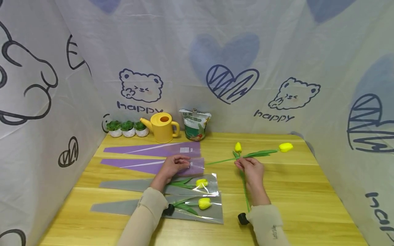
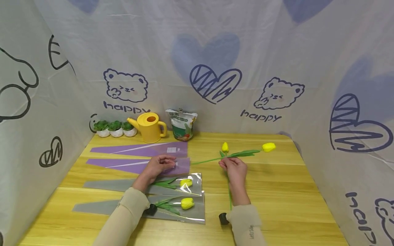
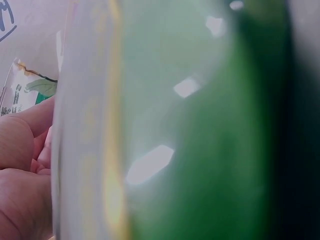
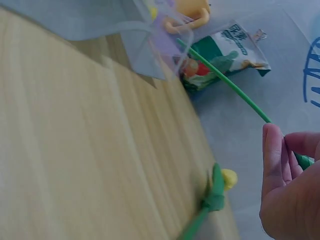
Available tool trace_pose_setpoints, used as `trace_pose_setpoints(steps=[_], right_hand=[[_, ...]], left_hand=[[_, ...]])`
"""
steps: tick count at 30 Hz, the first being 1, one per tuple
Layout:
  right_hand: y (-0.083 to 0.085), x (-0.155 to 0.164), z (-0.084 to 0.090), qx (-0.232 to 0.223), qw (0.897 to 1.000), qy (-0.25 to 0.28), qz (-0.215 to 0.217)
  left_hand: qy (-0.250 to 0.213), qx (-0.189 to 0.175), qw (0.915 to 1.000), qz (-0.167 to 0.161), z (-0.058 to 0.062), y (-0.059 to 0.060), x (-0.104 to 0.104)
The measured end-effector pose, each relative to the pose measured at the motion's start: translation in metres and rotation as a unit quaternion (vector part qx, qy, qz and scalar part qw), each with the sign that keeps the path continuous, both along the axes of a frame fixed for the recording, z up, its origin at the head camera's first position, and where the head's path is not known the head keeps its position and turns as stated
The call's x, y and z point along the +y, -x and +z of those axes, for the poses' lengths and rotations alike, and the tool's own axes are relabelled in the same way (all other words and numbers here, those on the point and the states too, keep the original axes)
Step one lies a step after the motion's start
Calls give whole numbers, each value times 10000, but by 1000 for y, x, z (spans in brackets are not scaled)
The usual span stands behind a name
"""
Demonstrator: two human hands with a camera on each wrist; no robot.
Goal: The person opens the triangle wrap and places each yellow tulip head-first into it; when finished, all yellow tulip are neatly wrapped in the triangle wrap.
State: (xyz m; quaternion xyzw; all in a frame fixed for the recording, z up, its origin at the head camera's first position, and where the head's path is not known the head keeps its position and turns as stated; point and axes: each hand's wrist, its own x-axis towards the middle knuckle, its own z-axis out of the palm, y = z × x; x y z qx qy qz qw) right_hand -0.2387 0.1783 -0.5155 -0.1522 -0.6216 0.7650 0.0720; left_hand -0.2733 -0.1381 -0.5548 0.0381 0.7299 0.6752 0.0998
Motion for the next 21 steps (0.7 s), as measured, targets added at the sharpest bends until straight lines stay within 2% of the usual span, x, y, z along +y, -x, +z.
trace_pose_setpoints(steps=[9, 21], right_hand=[[8, -24, -10, -225, 9989, 253, 336], [14, -54, -20, -421, 9955, 247, 812]], left_hand=[[-74, -129, 9999, 39, 1, 0, 2], [-21, -158, 9999, 60, 1, -2, 2]])
